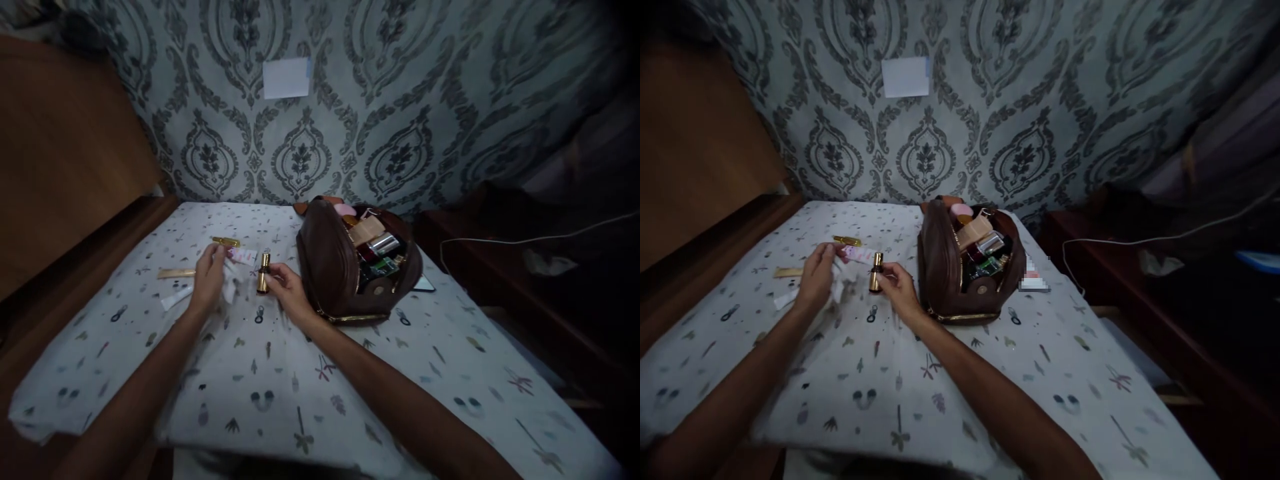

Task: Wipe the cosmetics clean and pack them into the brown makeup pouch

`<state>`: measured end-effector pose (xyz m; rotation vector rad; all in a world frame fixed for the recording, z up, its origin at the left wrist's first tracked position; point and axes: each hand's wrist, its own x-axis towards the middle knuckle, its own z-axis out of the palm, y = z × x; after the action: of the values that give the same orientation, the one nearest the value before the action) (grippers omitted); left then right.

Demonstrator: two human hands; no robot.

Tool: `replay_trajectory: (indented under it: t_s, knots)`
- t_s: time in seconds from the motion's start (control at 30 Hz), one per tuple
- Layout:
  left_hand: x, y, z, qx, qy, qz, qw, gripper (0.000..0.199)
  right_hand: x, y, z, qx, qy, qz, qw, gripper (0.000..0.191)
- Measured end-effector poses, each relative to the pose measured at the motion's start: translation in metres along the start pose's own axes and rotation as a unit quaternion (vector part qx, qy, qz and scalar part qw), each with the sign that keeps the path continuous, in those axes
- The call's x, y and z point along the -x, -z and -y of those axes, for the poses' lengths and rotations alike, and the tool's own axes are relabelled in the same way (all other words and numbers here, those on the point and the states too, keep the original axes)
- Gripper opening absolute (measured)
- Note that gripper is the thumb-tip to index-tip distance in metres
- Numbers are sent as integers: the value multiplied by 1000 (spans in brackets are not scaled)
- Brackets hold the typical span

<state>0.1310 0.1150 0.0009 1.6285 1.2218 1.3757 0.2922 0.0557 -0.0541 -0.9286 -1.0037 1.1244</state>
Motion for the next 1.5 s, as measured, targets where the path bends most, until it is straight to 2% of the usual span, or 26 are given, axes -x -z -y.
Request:
replay_trajectory:
  t_s: [0.1,0.2,0.3,0.5,0.63,0.73,0.87,0.97,1.23,1.3,1.37,1.5]
  knots:
    - [22,-23,0,93,25,2,995,33,11,-13,3,-8,-11,40,999,30]
    - [42,-33,1,112,24,73,991,33,18,-20,1,1,-1,55,998,22]
    - [51,-32,1,75,8,104,992,35,19,-19,-2,13,13,57,998,19]
    - [46,-23,2,30,-10,138,990,38,15,-16,1,22,34,56,998,28]
    - [44,-21,3,10,3,137,990,36,17,-17,3,-43,-10,65,997,34]
    - [44,-21,5,13,21,139,990,36,17,-16,1,-89,-39,40,995,41]
    - [46,-22,7,-1,13,158,987,37,14,-15,-1,-116,-20,-27,993,44]
    - [47,-22,8,-27,6,162,986,36,12,-14,-3,-113,-2,-47,992,43]
    - [41,-15,9,-23,5,156,988,26,14,-14,0,-98,-11,-26,995,53]
    - [39,-14,11,-3,14,161,987,26,14,-14,2,-92,-12,-24,995,47]
    - [37,-15,13,20,30,152,988,28,14,-13,3,-90,-14,-28,995,41]
    - [34,-16,21,32,40,98,994,33,13,-13,3,-91,-3,-57,994,45]
